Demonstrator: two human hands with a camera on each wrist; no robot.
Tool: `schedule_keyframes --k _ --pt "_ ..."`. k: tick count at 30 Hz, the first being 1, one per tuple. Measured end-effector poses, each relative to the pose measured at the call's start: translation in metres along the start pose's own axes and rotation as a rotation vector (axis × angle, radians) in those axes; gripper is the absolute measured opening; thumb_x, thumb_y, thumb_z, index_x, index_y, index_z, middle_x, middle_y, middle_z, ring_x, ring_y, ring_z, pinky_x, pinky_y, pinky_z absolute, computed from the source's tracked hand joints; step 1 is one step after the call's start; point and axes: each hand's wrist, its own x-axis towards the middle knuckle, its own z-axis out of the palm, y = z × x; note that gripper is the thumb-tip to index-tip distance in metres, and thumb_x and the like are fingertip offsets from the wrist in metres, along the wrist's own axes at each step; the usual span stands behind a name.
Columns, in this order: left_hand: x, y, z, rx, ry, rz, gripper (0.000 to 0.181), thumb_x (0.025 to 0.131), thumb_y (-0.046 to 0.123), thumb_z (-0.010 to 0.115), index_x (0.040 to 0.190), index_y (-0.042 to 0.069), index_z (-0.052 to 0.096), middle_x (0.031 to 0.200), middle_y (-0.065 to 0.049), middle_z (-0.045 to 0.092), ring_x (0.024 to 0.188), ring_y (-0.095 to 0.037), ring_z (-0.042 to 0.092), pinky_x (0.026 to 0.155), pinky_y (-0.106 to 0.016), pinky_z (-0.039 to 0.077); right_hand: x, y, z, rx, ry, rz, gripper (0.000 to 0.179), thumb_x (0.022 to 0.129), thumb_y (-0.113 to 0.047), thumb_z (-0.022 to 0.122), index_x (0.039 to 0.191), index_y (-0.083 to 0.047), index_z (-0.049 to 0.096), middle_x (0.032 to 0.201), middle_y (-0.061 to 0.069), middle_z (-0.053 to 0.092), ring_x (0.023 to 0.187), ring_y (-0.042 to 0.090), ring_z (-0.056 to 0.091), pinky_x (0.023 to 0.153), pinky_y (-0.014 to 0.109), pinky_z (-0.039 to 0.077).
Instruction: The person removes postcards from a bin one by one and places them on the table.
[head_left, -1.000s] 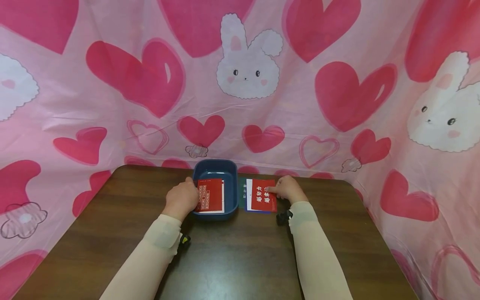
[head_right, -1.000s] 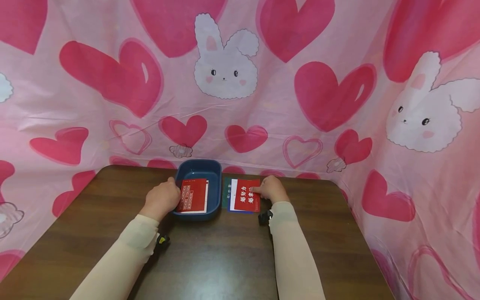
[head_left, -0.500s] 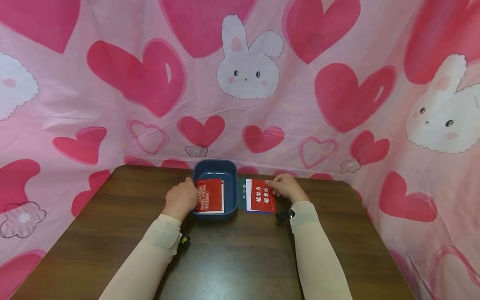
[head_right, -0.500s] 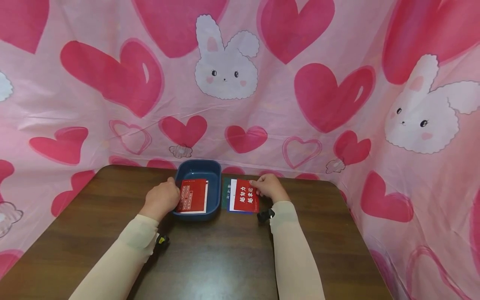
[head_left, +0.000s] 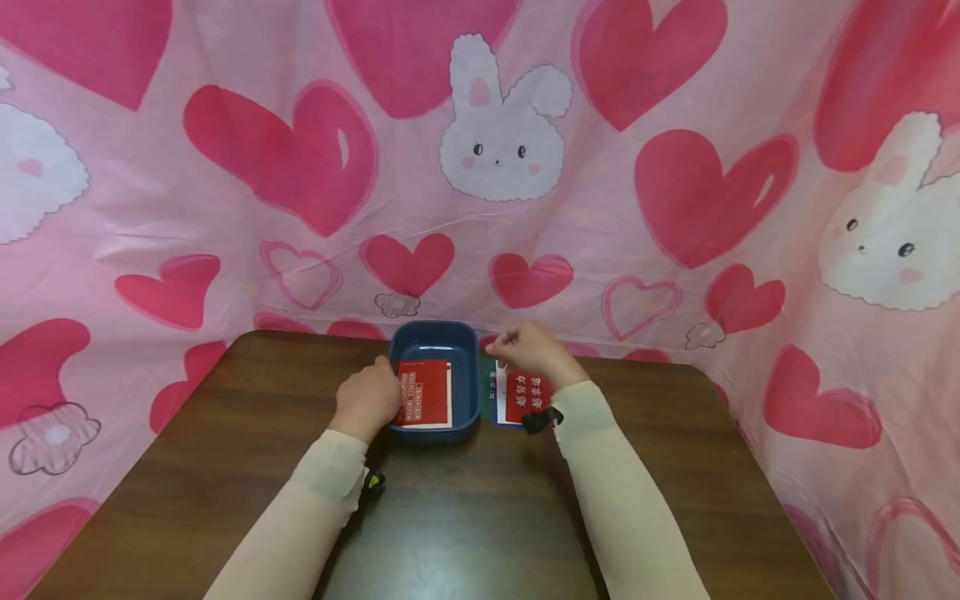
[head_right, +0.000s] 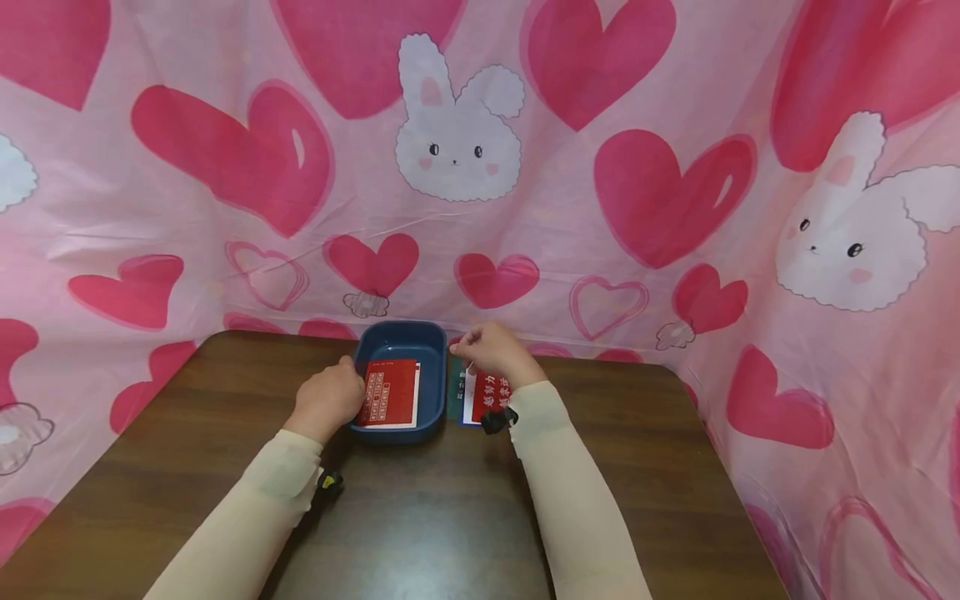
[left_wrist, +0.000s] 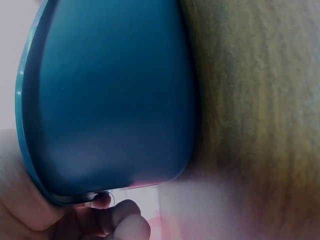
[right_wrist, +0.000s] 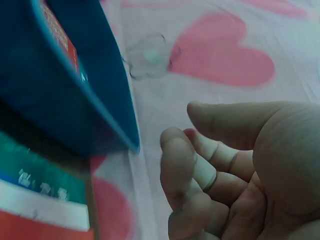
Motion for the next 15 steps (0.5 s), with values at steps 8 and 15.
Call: schedule_keyframes --k 8,15 --pt "-0.002 -0.002 -0.001 0.003 0.010 0.012 0.061 0.105 0.034 0.073 0.145 -0.008 0.054 0.118 -0.028 0.076 0.094 -0.040 0.074 0.087 -0.061 0.069 0.021 -0.064 0.012 -0.097 -0.126 -0.042 0.024 0.106 -0.039 0.082 0.102 -0.015 0.085 0.093 0.007 0.082 0.091 0.030 0.082 0.081 0.040 0.070" --pt "0.002 -0.002 0.001 0.013 -0.006 0.008 0.059 0.106 0.036 0.071 0.142 -0.008 0.054 0.117 -0.028 0.076 0.095 -0.042 0.075 0.086 -0.063 0.069 0.045 -0.092 0.041 -0.127 -0.222 0.030 0.033 0.108 -0.031 0.079 0.117 0.000 0.082 0.104 0.021 0.085 0.097 0.038 0.085 0.073 0.036 0.071"
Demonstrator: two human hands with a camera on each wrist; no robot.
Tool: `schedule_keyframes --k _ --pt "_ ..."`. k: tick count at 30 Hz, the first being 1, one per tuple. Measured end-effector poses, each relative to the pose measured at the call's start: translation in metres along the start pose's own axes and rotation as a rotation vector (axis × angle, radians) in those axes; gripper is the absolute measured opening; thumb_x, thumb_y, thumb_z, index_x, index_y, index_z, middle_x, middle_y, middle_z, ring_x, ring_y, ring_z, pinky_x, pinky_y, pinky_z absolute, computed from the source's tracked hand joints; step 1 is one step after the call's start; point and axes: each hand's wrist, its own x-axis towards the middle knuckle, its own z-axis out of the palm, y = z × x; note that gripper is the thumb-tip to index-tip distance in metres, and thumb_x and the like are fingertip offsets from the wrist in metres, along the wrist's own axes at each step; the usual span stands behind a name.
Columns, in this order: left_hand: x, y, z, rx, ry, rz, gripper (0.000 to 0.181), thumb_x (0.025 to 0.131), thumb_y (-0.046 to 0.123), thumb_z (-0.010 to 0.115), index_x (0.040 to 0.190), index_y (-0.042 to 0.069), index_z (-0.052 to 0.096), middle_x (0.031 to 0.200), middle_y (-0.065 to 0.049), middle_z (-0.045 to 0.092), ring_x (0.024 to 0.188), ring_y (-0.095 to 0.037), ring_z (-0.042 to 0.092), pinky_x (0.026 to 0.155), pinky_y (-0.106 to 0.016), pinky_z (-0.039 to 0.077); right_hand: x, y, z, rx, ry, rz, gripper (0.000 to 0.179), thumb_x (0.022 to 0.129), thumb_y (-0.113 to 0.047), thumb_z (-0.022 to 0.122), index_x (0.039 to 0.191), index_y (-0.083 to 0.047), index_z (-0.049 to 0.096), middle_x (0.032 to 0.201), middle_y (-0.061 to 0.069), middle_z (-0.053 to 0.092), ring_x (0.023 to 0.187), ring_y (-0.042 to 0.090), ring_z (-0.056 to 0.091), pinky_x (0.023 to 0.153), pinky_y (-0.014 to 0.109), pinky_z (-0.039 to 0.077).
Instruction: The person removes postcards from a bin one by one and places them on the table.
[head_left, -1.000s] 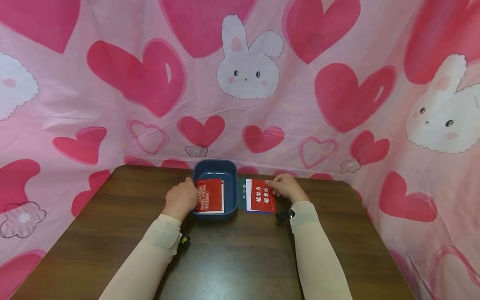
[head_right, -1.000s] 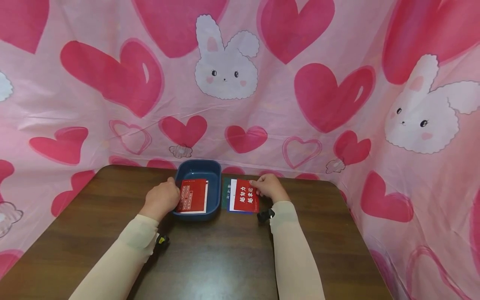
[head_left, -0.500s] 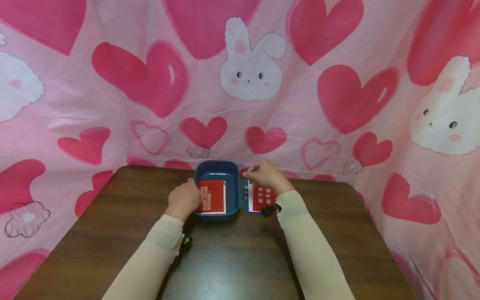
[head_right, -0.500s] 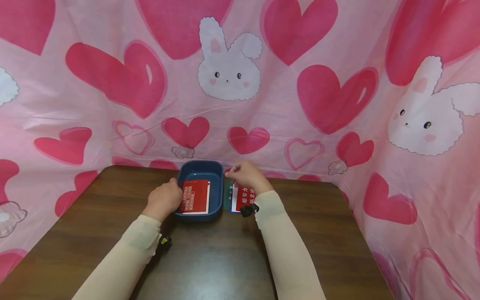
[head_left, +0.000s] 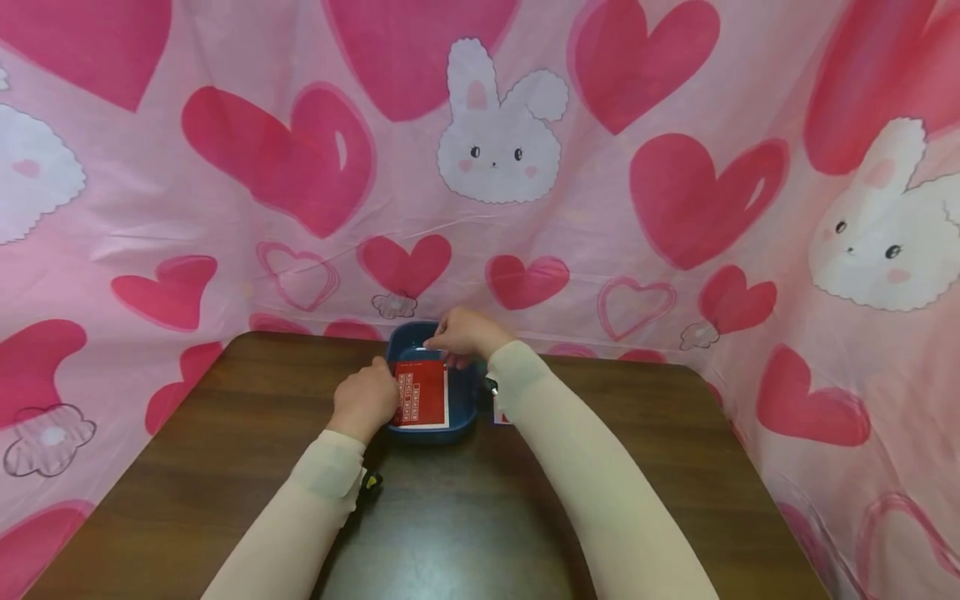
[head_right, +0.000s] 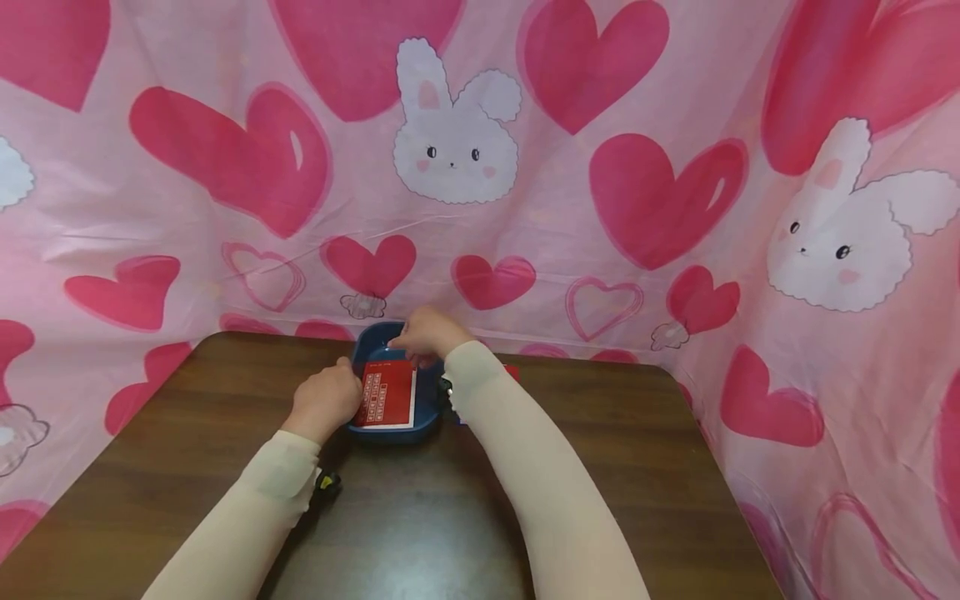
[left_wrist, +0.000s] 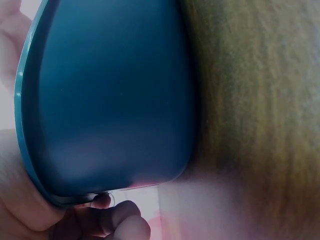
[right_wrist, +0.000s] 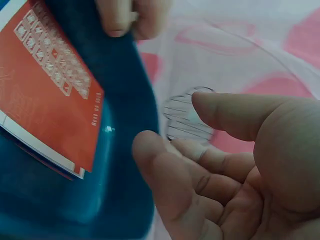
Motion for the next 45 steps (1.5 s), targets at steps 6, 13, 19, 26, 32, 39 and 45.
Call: schedule_keyframes --k 6,13,19,26,32,39,45 --pt "0.002 0.000 0.002 0.010 0.013 -0.010 0.053 0.108 0.033 0.066 0.140 -0.008 0.056 0.119 -0.030 0.076 0.096 -0.044 0.076 0.086 -0.065 0.068 0.020 -0.013 0.029 -0.135 0.050 0.114 0.035 0.106 -0.034 0.082 0.110 0.001 0.079 0.098 0.020 0.085 0.076 0.029 0.084 0.063 0.034 0.068" --pt "0.001 0.001 0.002 0.016 0.036 -0.003 0.048 0.110 0.030 0.062 0.138 -0.008 0.057 0.118 -0.030 0.077 0.098 -0.046 0.077 0.084 -0.065 0.068 0.036 -0.016 0.055 -0.308 0.043 0.191 0.045 0.102 -0.050 0.082 0.116 -0.007 0.082 0.102 0.008 0.083 0.079 0.020 0.073 0.072 0.034 0.066" --pt "0.001 0.001 0.001 0.023 0.028 0.002 0.048 0.109 0.029 0.063 0.139 -0.008 0.057 0.116 -0.030 0.078 0.095 -0.045 0.078 0.082 -0.065 0.069 0.066 0.000 0.065 -0.399 -0.023 0.244 0.064 0.092 -0.061 0.087 0.134 -0.013 0.080 0.119 0.001 0.081 0.102 0.020 0.071 0.096 0.040 0.066" --pt "0.001 0.002 0.000 0.024 0.022 0.001 0.049 0.108 0.030 0.066 0.138 -0.008 0.057 0.114 -0.029 0.077 0.091 -0.042 0.077 0.081 -0.063 0.069 0.088 0.019 0.072 -0.445 -0.027 0.277 0.067 0.085 -0.058 0.095 0.135 -0.016 0.080 0.122 0.000 0.081 0.107 0.020 0.071 0.105 0.043 0.064" --pt "-0.001 0.002 0.000 0.026 0.009 0.004 0.056 0.101 0.032 0.077 0.136 -0.007 0.056 0.108 -0.026 0.076 0.084 -0.038 0.074 0.075 -0.059 0.069 0.088 0.024 0.071 -0.449 -0.015 0.254 0.063 0.084 -0.050 0.099 0.131 -0.013 0.081 0.115 0.003 0.081 0.103 0.022 0.072 0.100 0.041 0.065" --pt "-0.002 0.003 0.001 0.020 0.008 -0.012 0.058 0.101 0.034 0.077 0.136 -0.006 0.055 0.109 -0.025 0.076 0.085 -0.037 0.072 0.076 -0.057 0.069 0.066 0.021 0.060 -0.350 0.010 0.230 0.039 0.088 -0.038 0.097 0.111 -0.010 0.083 0.090 0.002 0.078 0.076 0.017 0.071 0.072 0.034 0.064" --pt "-0.002 0.002 0.003 0.017 0.011 -0.014 0.054 0.099 0.030 0.078 0.133 -0.006 0.056 0.106 -0.025 0.075 0.083 -0.037 0.071 0.074 -0.057 0.068 0.039 0.007 0.045 -0.206 0.043 0.221 0.029 0.091 -0.026 0.096 0.082 -0.007 0.075 0.067 0.004 0.069 0.056 0.016 0.063 0.054 0.028 0.056"
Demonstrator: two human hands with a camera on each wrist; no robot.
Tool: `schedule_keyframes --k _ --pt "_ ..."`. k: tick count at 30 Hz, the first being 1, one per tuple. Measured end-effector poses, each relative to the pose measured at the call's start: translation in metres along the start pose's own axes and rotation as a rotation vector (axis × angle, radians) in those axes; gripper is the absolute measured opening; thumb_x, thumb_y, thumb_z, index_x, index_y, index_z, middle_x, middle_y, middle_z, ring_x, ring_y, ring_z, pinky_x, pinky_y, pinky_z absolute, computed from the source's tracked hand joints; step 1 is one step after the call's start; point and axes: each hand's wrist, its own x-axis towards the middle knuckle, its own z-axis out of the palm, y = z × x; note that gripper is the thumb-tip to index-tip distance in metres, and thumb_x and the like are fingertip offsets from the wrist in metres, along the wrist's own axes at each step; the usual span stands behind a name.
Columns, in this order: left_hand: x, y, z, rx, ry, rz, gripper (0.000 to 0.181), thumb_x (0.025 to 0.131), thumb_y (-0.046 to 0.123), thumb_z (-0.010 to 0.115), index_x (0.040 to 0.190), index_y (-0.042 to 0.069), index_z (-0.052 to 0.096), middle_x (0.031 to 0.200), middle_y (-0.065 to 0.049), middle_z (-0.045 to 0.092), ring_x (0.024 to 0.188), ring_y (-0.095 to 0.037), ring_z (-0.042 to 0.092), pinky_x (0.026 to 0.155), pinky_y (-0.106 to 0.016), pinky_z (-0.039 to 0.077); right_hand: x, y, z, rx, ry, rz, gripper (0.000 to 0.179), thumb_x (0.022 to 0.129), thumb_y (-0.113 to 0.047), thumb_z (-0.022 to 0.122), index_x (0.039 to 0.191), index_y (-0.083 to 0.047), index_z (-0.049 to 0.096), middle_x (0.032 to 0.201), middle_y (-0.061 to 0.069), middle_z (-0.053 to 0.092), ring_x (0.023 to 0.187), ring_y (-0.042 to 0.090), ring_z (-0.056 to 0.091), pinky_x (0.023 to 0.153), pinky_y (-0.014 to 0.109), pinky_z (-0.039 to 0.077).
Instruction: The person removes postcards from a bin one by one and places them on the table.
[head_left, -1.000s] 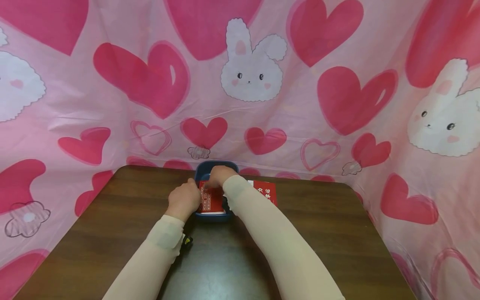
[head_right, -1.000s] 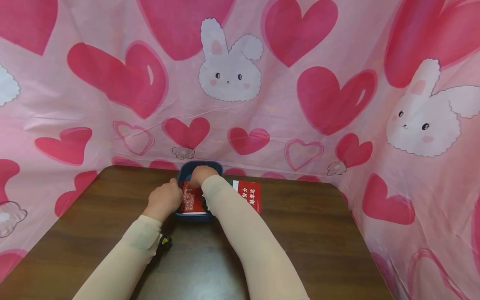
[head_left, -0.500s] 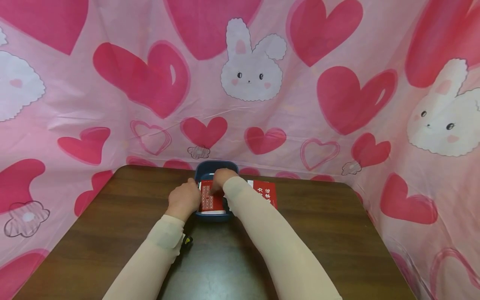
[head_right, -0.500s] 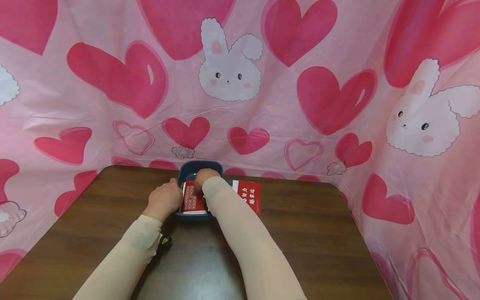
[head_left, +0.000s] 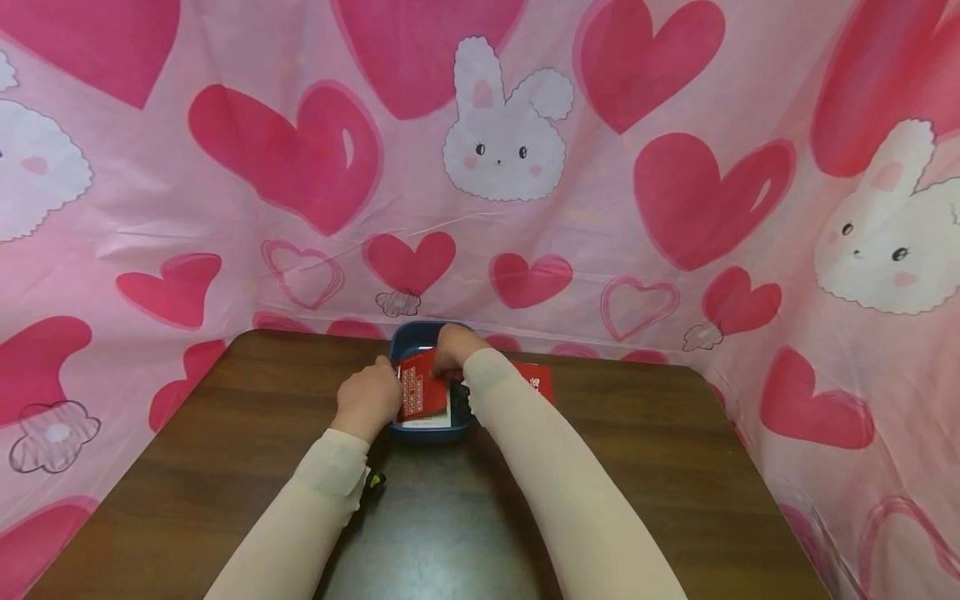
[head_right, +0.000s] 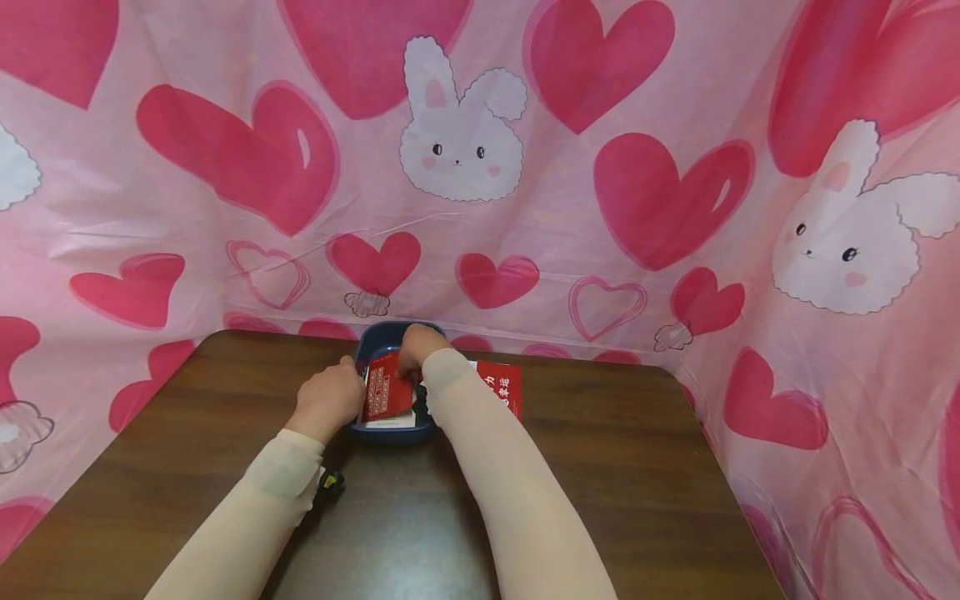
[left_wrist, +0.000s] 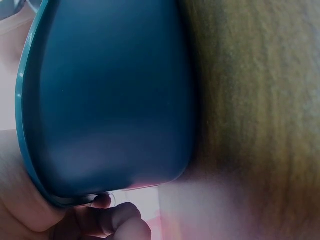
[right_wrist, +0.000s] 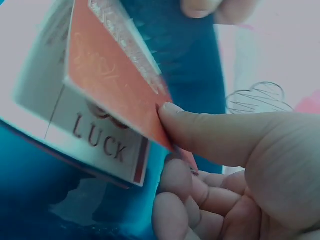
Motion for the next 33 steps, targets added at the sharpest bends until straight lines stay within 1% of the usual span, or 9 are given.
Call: schedule_keyframes --k 2,6,11,16,21,25,28,30,33 --pt "0.001 0.000 0.000 0.004 -0.002 -0.003 0.061 0.093 0.028 0.085 0.135 -0.005 0.055 0.107 -0.026 0.075 0.084 -0.038 0.072 0.075 -0.057 0.069 0.000 0.002 -0.004 0.048 -0.004 -0.021 0.030 0.093 -0.024 0.094 0.083 -0.006 0.072 0.069 0.003 0.068 0.057 0.016 0.064 0.056 0.028 0.059" --pt "0.002 0.000 -0.001 0.020 -0.008 -0.013 0.078 0.080 0.025 0.095 0.139 -0.006 0.054 0.112 -0.028 0.076 0.086 -0.040 0.073 0.076 -0.059 0.069 0.000 0.008 -0.011 0.146 -0.014 -0.083 0.025 0.095 -0.017 0.091 0.099 -0.001 0.072 0.085 0.007 0.073 0.063 0.018 0.071 0.064 0.031 0.067" --pt "0.002 -0.001 -0.001 0.025 -0.010 -0.024 0.084 0.077 0.023 0.097 0.142 -0.007 0.053 0.111 -0.028 0.076 0.086 -0.040 0.072 0.075 -0.059 0.068 -0.007 0.018 -0.017 0.305 0.011 -0.143 0.035 0.097 -0.012 0.089 0.124 0.003 0.073 0.108 0.017 0.080 0.073 0.019 0.073 0.069 0.031 0.069" --pt "0.001 -0.001 -0.001 0.018 -0.019 -0.022 0.090 0.073 0.023 0.101 0.142 -0.007 0.052 0.109 -0.026 0.074 0.084 -0.038 0.070 0.073 -0.056 0.067 -0.016 0.036 -0.017 0.452 0.078 -0.126 0.051 0.099 -0.021 0.089 0.142 -0.002 0.070 0.114 0.014 0.082 0.080 0.022 0.074 0.073 0.031 0.067" --pt "-0.002 0.000 0.000 0.022 -0.015 -0.022 0.093 0.071 0.023 0.102 0.143 -0.007 0.052 0.111 -0.026 0.074 0.085 -0.038 0.069 0.074 -0.056 0.068 -0.025 0.062 -0.017 0.587 0.157 -0.081 0.055 0.103 -0.027 0.085 0.152 -0.008 0.067 0.119 0.013 0.083 0.085 0.023 0.074 0.085 0.042 0.068" --pt "-0.002 0.001 0.001 0.031 -0.012 -0.025 0.096 0.070 0.024 0.103 0.144 -0.007 0.051 0.112 -0.026 0.074 0.085 -0.038 0.069 0.075 -0.056 0.068 -0.035 0.088 -0.024 0.679 0.221 -0.073 0.060 0.106 -0.028 0.081 0.160 -0.008 0.062 0.132 0.016 0.082 0.087 0.019 0.074 0.089 0.044 0.068" --pt "-0.002 0.002 0.001 0.035 -0.008 -0.022 0.096 0.070 0.025 0.103 0.145 -0.007 0.051 0.111 -0.026 0.074 0.085 -0.038 0.069 0.075 -0.056 0.068 -0.043 0.110 -0.032 0.748 0.244 -0.089 0.058 0.109 -0.026 0.078 0.161 -0.007 0.061 0.135 0.018 0.081 0.084 0.014 0.074 0.083 0.037 0.066" --pt "-0.002 0.003 0.000 0.037 -0.003 -0.024 0.096 0.070 0.025 0.103 0.145 -0.007 0.051 0.111 -0.026 0.074 0.086 -0.038 0.069 0.075 -0.056 0.068 -0.047 0.126 -0.036 0.794 0.257 -0.104 0.054 0.110 -0.025 0.077 0.159 -0.006 0.063 0.131 0.017 0.083 0.083 0.012 0.074 0.084 0.037 0.066" --pt "-0.002 0.004 0.000 0.041 -0.008 -0.027 0.097 0.071 0.024 0.104 0.146 -0.007 0.051 0.112 -0.026 0.074 0.086 -0.038 0.069 0.076 -0.056 0.068 -0.052 0.151 -0.040 0.839 0.292 -0.111 0.051 0.110 -0.023 0.076 0.156 -0.004 0.066 0.119 0.011 0.085 0.078 0.009 0.070 0.075 0.029 0.062"
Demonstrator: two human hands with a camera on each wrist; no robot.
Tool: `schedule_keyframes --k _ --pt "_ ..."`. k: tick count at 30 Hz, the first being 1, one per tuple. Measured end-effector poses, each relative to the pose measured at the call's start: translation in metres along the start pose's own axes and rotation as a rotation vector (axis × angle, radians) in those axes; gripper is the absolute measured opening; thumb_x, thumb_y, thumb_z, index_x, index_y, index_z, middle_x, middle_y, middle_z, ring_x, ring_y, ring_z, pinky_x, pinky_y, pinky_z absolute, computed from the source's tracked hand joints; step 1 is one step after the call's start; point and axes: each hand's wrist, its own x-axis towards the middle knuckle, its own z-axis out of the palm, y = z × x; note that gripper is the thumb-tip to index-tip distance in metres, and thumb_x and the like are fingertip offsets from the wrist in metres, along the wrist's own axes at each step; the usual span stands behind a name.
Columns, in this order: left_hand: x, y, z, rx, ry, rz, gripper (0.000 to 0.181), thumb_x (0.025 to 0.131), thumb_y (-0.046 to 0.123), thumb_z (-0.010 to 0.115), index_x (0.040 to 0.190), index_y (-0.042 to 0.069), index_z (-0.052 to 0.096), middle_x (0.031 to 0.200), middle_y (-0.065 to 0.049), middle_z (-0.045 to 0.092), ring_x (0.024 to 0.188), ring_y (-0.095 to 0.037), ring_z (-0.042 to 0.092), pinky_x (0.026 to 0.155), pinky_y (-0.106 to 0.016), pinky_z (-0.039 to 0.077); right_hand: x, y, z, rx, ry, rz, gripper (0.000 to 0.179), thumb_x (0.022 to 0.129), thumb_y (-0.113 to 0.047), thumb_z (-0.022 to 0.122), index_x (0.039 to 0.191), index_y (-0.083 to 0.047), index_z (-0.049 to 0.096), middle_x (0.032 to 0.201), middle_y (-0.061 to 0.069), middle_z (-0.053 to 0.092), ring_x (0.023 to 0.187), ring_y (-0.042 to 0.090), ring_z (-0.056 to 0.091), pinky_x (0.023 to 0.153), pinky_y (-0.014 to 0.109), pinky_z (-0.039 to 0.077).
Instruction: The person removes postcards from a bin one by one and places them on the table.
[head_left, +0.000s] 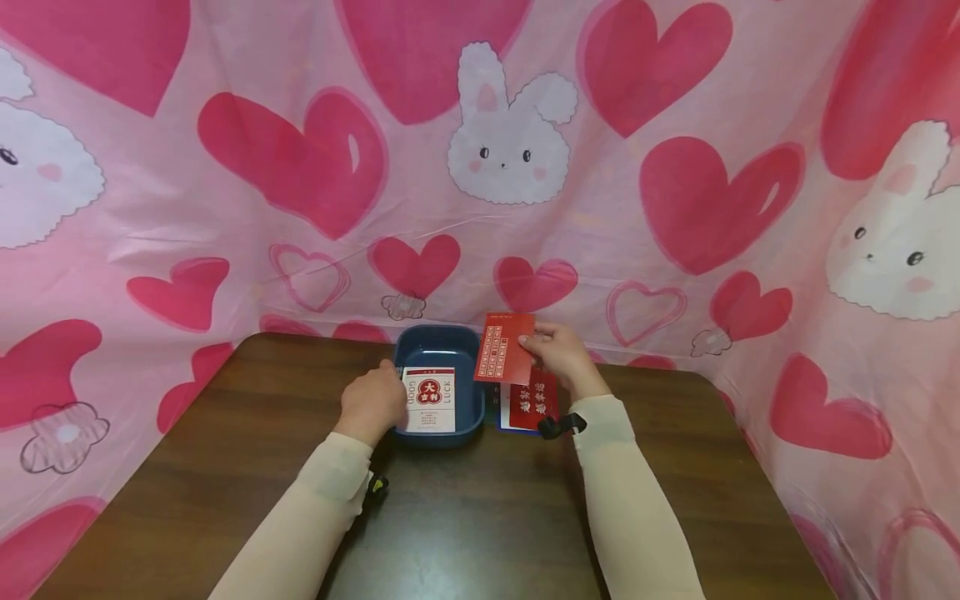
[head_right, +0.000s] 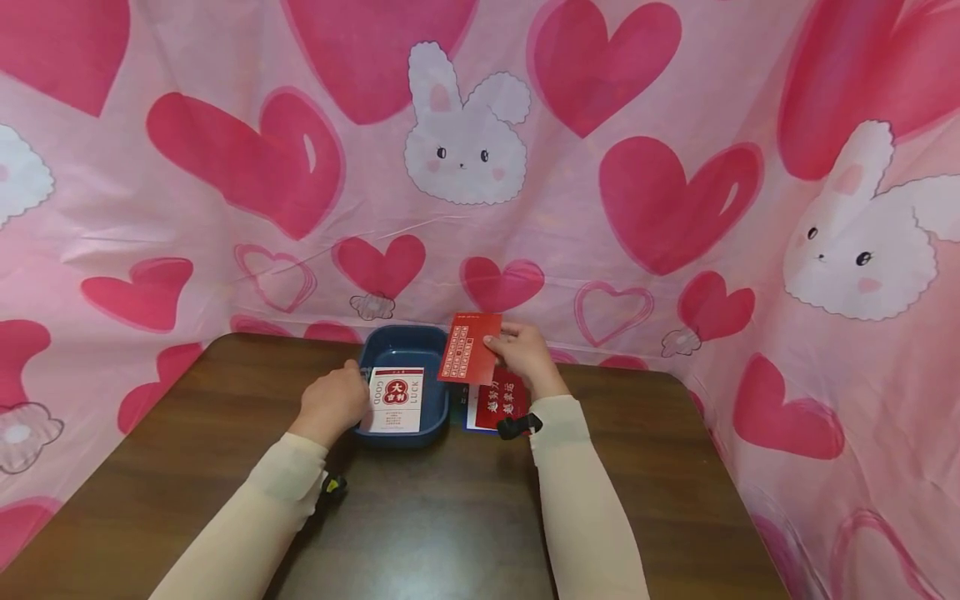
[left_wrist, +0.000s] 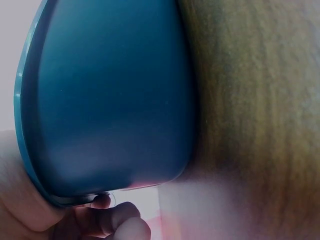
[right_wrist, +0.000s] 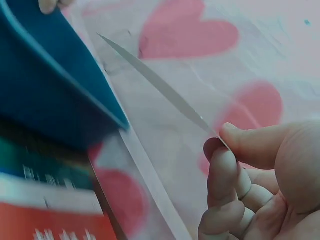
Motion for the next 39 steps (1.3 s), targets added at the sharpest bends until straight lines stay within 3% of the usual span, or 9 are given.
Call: schedule_keyframes --k 4,9,13,21,27,33,39 --pt "0.000 0.001 0.000 0.001 -0.005 0.004 0.098 0.071 0.024 0.104 0.147 -0.007 0.051 0.112 -0.026 0.074 0.086 -0.037 0.069 0.075 -0.056 0.068 -0.004 0.015 -0.026 -0.021 0.019 0.011 0.054 0.110 -0.023 0.076 0.158 -0.002 0.063 0.109 0.003 0.084 0.076 0.009 0.068 0.071 0.029 0.058" --pt "-0.001 -0.001 -0.001 -0.001 0.009 0.009 0.096 0.072 0.024 0.103 0.146 -0.007 0.051 0.111 -0.026 0.074 0.084 -0.037 0.069 0.075 -0.056 0.068 -0.005 0.031 -0.050 -0.089 -0.026 0.043 0.061 0.110 -0.024 0.077 0.161 0.001 0.056 0.101 -0.001 0.082 0.075 0.011 0.067 0.064 0.027 0.051" --pt "-0.002 -0.002 -0.002 -0.002 0.009 0.003 0.095 0.072 0.023 0.102 0.146 -0.007 0.051 0.109 -0.025 0.074 0.084 -0.038 0.068 0.075 -0.056 0.068 -0.003 0.046 -0.058 -0.124 -0.078 0.090 0.057 0.108 -0.022 0.078 0.154 0.005 0.057 0.088 -0.005 0.079 0.071 0.012 0.065 0.062 0.027 0.047" --pt "0.000 -0.003 0.000 -0.012 0.004 0.003 0.095 0.072 0.023 0.102 0.146 -0.007 0.052 0.109 -0.025 0.074 0.084 -0.038 0.068 0.074 -0.056 0.068 0.001 0.070 -0.062 -0.178 -0.117 0.172 0.050 0.105 -0.025 0.081 0.143 0.003 0.063 0.088 0.000 0.077 0.077 0.017 0.065 0.068 0.029 0.052" --pt "0.003 -0.002 0.001 -0.010 -0.004 -0.004 0.097 0.072 0.024 0.103 0.148 -0.006 0.051 0.112 -0.025 0.074 0.085 -0.038 0.069 0.076 -0.057 0.068 0.002 0.076 -0.060 -0.269 -0.141 0.173 0.039 0.103 -0.026 0.084 0.129 -0.001 0.070 0.088 0.004 0.075 0.079 0.020 0.065 0.071 0.030 0.053" --pt "0.004 -0.002 0.001 -0.010 -0.005 -0.001 0.099 0.070 0.025 0.104 0.148 -0.006 0.051 0.113 -0.026 0.074 0.086 -0.038 0.069 0.076 -0.057 0.068 0.004 0.079 -0.052 -0.390 -0.097 0.146 0.029 0.098 -0.024 0.089 0.108 -0.004 0.070 0.075 0.005 0.074 0.066 0.017 0.065 0.062 0.028 0.053" --pt "0.002 -0.001 0.000 -0.008 -0.004 0.009 0.097 0.071 0.025 0.103 0.146 -0.007 0.051 0.110 -0.025 0.074 0.084 -0.037 0.069 0.074 -0.056 0.068 0.002 0.076 -0.044 -0.453 -0.026 0.161 0.036 0.095 -0.022 0.093 0.108 -0.002 0.067 0.079 0.008 0.074 0.066 0.017 0.067 0.061 0.028 0.058"
